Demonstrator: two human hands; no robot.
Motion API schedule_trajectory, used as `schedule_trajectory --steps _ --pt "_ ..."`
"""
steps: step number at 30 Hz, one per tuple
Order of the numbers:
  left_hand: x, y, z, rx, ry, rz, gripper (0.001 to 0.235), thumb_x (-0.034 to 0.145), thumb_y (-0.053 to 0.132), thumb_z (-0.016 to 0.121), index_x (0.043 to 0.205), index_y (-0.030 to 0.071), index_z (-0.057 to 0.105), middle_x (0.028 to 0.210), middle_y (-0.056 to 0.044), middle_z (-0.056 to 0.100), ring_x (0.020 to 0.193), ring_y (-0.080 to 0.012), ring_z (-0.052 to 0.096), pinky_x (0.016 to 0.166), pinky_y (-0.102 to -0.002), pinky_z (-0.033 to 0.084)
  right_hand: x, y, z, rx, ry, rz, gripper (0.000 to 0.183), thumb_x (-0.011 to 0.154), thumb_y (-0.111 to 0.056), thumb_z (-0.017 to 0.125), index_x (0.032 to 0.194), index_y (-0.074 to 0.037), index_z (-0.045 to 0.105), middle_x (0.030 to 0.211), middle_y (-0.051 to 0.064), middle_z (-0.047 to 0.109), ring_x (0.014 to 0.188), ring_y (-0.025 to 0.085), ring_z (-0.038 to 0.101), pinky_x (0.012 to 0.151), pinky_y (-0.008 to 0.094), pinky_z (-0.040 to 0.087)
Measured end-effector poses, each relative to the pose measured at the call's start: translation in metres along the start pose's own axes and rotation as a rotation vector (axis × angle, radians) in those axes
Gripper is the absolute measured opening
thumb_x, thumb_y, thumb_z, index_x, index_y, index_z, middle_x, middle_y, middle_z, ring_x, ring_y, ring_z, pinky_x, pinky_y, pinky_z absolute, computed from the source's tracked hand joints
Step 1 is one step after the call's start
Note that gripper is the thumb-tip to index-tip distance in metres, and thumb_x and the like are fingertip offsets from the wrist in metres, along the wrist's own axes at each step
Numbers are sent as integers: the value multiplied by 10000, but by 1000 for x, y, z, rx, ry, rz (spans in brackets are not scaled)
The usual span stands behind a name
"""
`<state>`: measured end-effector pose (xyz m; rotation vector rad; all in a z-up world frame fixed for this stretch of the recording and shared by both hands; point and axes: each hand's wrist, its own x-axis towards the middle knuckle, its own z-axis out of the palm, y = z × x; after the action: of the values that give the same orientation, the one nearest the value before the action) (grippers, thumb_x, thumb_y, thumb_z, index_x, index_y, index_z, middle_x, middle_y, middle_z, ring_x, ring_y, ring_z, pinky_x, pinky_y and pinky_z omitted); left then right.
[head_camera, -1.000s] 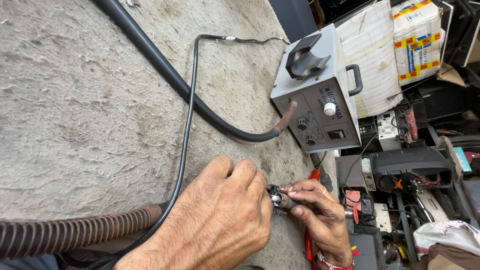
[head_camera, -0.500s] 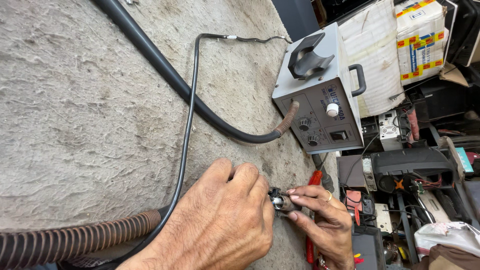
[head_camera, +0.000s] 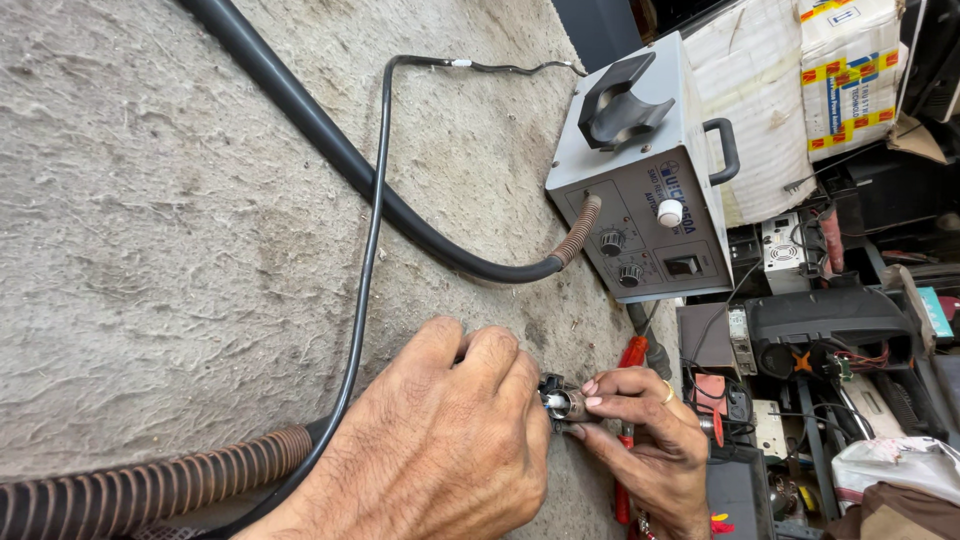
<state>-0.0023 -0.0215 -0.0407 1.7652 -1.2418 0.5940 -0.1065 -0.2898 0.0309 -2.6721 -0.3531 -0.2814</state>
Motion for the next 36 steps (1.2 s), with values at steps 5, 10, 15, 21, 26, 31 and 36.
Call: schedule_trajectory --steps 5,10,15,21,26,31,36 --pt "2 -1 -2 -22 -26 -3 263 806 226 621 655 19 681 676 -110 606 755 -263 572 609 -415 393 -2 2 -5 76 -39 68 374 706 93 844 1045 -29 742 1128 157 717 1077 230 717 870 330 659" --pt "1 -1 -3 -24 -40 -1 261 812 223 622 661 21 687 682 -113 613 755 -260 580 606 -413 394 -4 4 -10 82 -55 57 395 704 88 852 1067 -31 750 1129 155 729 1085 229 716 892 326 633" --pt "1 0 -2 -13 -27 -6 257 808 230 624 658 30 684 681 -104 612 754 -260 579 604 -413 394 -6 5 -9 55 -45 55 394 697 81 857 1058 -31 749 1119 143 718 1083 219 709 901 328 625" --pt "1 -1 -1 4 -41 2 265 804 240 627 654 29 685 674 -104 610 751 -259 575 598 -410 392 -8 11 -9 90 -66 92 384 719 65 857 1069 -26 730 1099 135 707 1060 220 701 902 317 595" --pt "1 -1 -1 6 -29 1 261 800 249 624 660 38 687 679 -99 610 755 -261 575 606 -414 393 -6 17 -13 117 -90 112 381 729 63 837 1092 0 738 1107 150 729 1074 233 715 917 332 597" --pt "1 -1 -1 10 -35 -4 263 808 245 621 663 36 688 680 -103 612 754 -263 577 609 -414 396 -6 15 -8 181 -47 99 348 735 61 846 1060 4 735 1104 150 714 1105 242 700 949 351 591" --pt "1 -1 -2 -11 -23 -11 263 808 243 620 664 34 689 683 -105 614 755 -259 580 613 -415 397 -5 10 -6 102 -16 73 333 716 43 857 1020 -8 730 1077 127 727 1087 226 710 945 344 594"
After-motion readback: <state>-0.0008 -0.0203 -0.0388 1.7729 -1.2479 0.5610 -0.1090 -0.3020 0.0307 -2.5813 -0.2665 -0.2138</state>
